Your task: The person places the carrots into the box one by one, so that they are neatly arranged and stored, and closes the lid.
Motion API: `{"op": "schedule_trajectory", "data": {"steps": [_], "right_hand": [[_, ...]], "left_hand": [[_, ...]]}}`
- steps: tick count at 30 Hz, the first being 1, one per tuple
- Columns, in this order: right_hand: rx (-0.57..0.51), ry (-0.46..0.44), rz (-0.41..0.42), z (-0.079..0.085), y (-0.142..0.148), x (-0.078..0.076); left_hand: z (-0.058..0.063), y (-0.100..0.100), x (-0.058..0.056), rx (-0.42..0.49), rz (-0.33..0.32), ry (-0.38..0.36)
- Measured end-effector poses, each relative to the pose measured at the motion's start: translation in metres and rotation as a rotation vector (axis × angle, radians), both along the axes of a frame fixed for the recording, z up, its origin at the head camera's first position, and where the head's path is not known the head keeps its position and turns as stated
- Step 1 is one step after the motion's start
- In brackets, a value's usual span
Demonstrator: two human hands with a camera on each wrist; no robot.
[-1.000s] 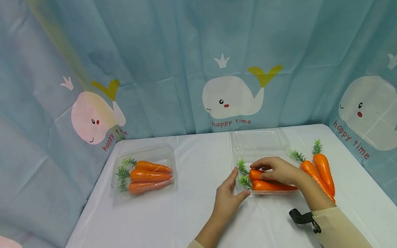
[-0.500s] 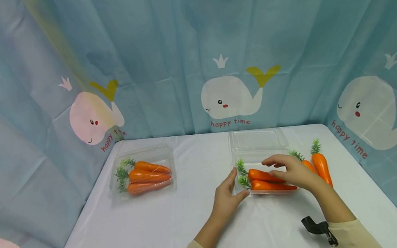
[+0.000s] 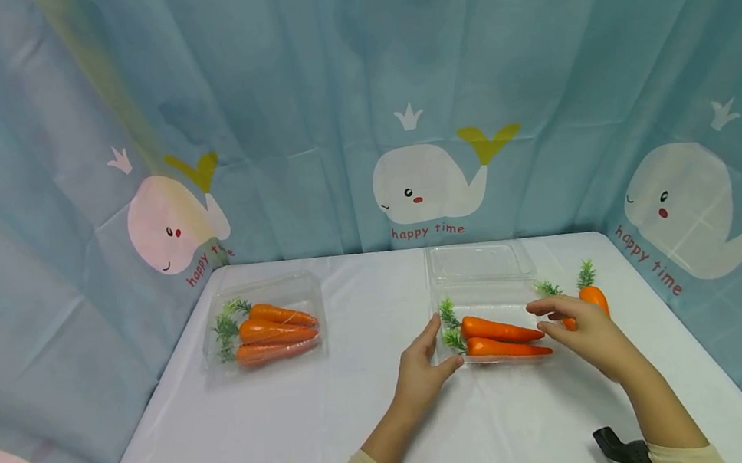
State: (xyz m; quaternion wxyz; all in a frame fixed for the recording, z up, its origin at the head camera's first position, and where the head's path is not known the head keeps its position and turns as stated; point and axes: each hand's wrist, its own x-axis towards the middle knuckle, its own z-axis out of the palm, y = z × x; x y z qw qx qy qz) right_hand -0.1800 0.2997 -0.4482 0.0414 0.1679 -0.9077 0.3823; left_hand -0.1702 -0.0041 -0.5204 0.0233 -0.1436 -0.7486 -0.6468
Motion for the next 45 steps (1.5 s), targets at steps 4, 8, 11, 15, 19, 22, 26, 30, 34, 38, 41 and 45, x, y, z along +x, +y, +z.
{"op": "schedule_trajectory", "data": {"steps": [4, 8, 11, 15, 19, 22, 26, 30, 34, 38, 41, 45], "right_hand": [[0.008, 0.069, -0.020, -0.006, 0.009, 0.002], [0.040, 0.120, -0.057, -0.012, 0.016, 0.001], [0.066, 0.169, -0.103, -0.016, 0.021, 0.001], [0.084, 0.225, -0.149, -0.021, 0.028, 0.000], [0.075, 0.217, -0.181, -0.025, 0.036, -0.001], [0.074, 0.179, -0.222, -0.027, 0.043, -0.001], [0.088, 0.125, -0.284, -0.027, 0.051, 0.001], [0.095, 0.077, -0.345, -0.027, 0.058, 0.003], [0.093, 0.034, -0.412, -0.030, 0.064, 0.004], [0.082, -0.016, -0.461, -0.033, 0.069, 0.003], [0.068, -0.054, -0.485, -0.036, 0.073, 0.001], [0.070, -0.086, -0.509, -0.043, 0.078, -0.002]], "left_hand": [[-0.001, 0.000, -0.001, -0.008, 0.002, 0.001], [-0.002, 0.000, -0.001, -0.022, 0.007, 0.009], [-0.002, 0.000, -0.001, -0.028, 0.007, 0.016], [-0.001, 0.000, 0.000, -0.033, 0.004, 0.023], [-0.002, 0.000, -0.001, -0.021, -0.006, 0.040], [-0.002, -0.001, -0.002, -0.009, -0.010, 0.042], [-0.001, -0.002, -0.002, -0.004, -0.013, 0.029], [-0.002, -0.001, 0.000, -0.011, -0.013, 0.029], [-0.002, 0.000, 0.000, -0.014, -0.013, 0.037], [-0.003, 0.000, -0.001, -0.008, -0.016, 0.052], [-0.003, 0.000, -0.002, -0.002, -0.014, 0.047], [-0.003, -0.001, -0.001, -0.003, -0.011, 0.038]]}}
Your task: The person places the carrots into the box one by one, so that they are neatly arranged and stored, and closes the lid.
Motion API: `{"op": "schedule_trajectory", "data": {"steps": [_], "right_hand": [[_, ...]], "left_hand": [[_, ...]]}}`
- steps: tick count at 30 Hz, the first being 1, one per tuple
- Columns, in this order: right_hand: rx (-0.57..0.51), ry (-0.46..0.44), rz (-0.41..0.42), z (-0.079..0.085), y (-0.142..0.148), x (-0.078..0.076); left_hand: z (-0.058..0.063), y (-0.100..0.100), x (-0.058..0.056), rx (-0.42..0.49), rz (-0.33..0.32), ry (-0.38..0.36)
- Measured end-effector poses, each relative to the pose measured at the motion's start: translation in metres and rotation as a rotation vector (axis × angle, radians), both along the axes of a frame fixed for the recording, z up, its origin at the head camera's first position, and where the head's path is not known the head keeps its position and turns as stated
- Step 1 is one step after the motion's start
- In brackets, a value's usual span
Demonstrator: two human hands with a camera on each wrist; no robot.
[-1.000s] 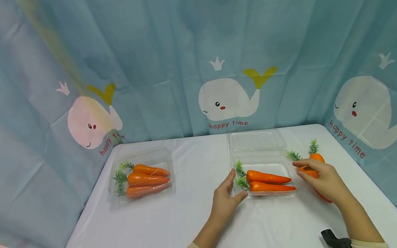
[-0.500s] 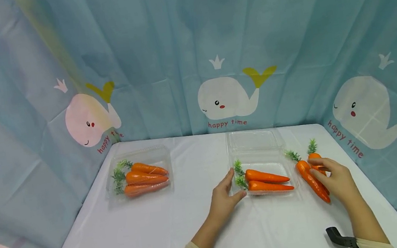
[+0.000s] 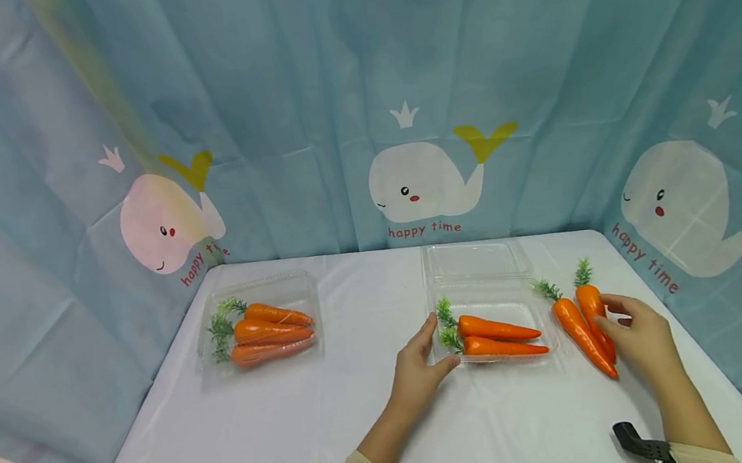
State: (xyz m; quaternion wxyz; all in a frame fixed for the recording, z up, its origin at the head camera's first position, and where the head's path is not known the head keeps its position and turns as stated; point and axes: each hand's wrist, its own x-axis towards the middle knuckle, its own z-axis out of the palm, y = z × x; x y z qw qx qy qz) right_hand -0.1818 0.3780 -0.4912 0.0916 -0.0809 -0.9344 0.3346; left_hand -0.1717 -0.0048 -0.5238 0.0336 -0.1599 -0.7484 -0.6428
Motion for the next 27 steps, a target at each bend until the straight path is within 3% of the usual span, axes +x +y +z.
{"op": "schedule_trajectory", "data": {"steps": [13, 27], "right_hand": [[-0.009, -0.046, -0.034, -0.017, 0.007, -0.007], [-0.021, -0.109, -0.131, -0.015, 0.006, -0.004]], "left_hand": [[0.002, 0.000, 0.001, -0.001, 0.005, -0.005], [0.005, 0.001, 0.002, 0.012, 0.004, -0.030]]}}
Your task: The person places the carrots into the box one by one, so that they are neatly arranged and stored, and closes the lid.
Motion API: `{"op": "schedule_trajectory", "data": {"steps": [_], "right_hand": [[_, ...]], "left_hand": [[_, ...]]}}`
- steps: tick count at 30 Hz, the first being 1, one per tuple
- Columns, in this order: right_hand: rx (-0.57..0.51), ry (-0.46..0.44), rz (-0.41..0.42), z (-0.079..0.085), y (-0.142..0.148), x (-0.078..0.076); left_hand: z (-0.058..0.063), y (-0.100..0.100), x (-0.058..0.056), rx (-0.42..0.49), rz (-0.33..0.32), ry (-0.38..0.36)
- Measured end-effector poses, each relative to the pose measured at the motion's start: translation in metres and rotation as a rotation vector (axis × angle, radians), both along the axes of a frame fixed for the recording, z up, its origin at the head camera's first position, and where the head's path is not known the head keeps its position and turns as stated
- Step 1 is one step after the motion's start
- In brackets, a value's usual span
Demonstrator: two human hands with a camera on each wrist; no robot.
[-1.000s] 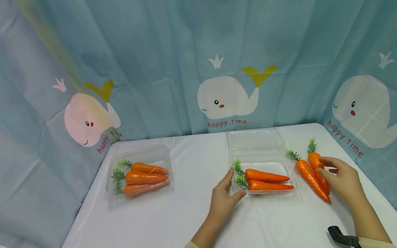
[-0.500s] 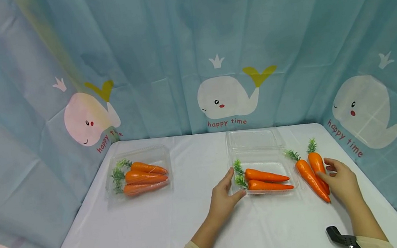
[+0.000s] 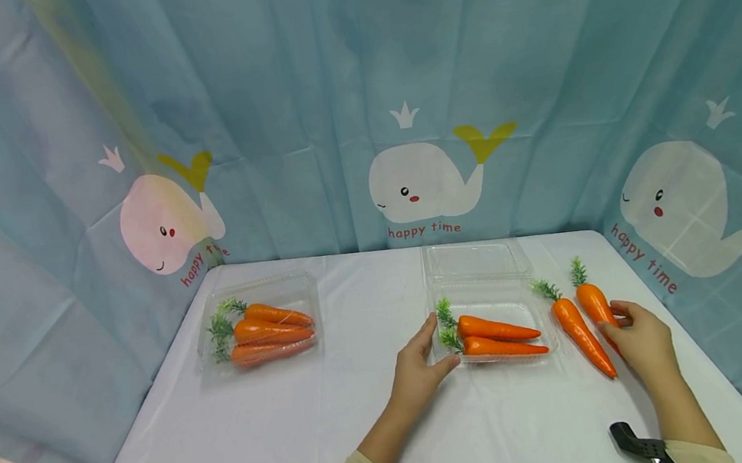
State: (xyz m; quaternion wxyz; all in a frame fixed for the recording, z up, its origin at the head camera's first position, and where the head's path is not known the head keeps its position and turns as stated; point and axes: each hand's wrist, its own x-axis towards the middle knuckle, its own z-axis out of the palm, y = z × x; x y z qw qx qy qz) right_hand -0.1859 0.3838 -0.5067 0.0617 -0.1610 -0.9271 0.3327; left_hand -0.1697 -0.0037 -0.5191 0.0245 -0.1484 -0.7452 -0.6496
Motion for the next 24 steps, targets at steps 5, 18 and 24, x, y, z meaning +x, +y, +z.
{"op": "schedule_trajectory", "data": {"steps": [5, 18, 24], "right_hand": [[0.018, -0.009, -0.013, 0.0000, 0.0008, -0.0008], [0.000, -0.017, -0.031, -0.0002, -0.0026, -0.0034], [-0.012, 0.004, -0.045, 0.0030, -0.0012, -0.0011]], "left_hand": [[-0.0011, -0.0002, 0.0006, -0.003, 0.001, -0.001], [0.0000, -0.0023, 0.0019, -0.017, 0.008, -0.002], [0.0011, -0.0007, 0.0008, -0.014, -0.003, 0.005]]}}
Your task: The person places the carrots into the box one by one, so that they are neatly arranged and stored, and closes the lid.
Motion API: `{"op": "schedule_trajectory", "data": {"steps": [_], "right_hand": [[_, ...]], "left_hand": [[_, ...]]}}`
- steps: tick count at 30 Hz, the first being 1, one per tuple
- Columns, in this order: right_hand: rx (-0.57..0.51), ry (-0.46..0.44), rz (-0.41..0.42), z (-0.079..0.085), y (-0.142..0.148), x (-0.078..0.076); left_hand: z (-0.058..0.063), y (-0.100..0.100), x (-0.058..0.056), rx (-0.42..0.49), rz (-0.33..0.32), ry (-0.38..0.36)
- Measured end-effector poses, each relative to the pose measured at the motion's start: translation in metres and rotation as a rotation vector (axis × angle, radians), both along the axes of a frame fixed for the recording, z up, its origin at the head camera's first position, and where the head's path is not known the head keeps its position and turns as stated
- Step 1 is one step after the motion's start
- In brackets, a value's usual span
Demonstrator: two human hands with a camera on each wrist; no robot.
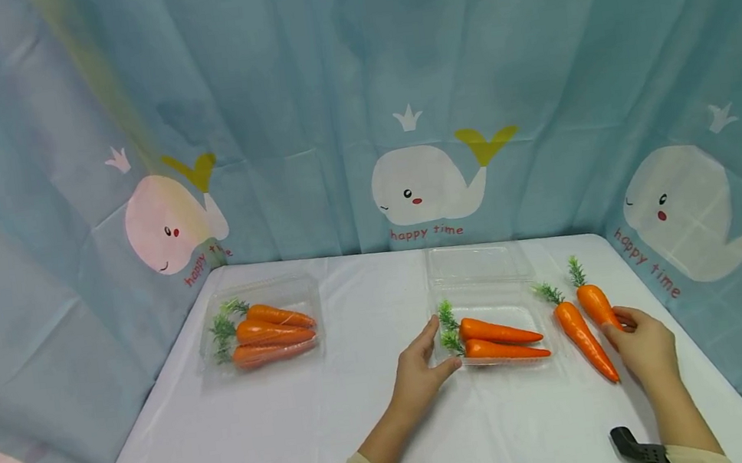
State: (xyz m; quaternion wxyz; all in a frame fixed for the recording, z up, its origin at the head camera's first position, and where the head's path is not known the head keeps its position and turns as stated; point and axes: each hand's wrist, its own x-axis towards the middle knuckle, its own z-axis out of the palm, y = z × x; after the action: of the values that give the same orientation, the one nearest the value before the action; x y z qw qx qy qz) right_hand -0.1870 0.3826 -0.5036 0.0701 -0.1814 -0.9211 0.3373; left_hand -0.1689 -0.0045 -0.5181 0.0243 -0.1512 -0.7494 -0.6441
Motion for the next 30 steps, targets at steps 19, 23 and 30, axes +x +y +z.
{"op": "schedule_trajectory", "data": {"steps": [19, 23, 30], "right_hand": [[-0.024, 0.111, 0.144, 0.023, -0.014, -0.013], [-0.016, 0.115, 0.198, 0.027, -0.019, -0.016], [-0.042, 0.102, 0.254, 0.037, -0.035, -0.022]], "left_hand": [[0.001, 0.001, 0.001, -0.019, 0.010, -0.021], [-0.001, 0.000, 0.000, -0.014, 0.008, -0.011], [-0.002, 0.000, 0.000, 0.000, 0.006, -0.005]]}}
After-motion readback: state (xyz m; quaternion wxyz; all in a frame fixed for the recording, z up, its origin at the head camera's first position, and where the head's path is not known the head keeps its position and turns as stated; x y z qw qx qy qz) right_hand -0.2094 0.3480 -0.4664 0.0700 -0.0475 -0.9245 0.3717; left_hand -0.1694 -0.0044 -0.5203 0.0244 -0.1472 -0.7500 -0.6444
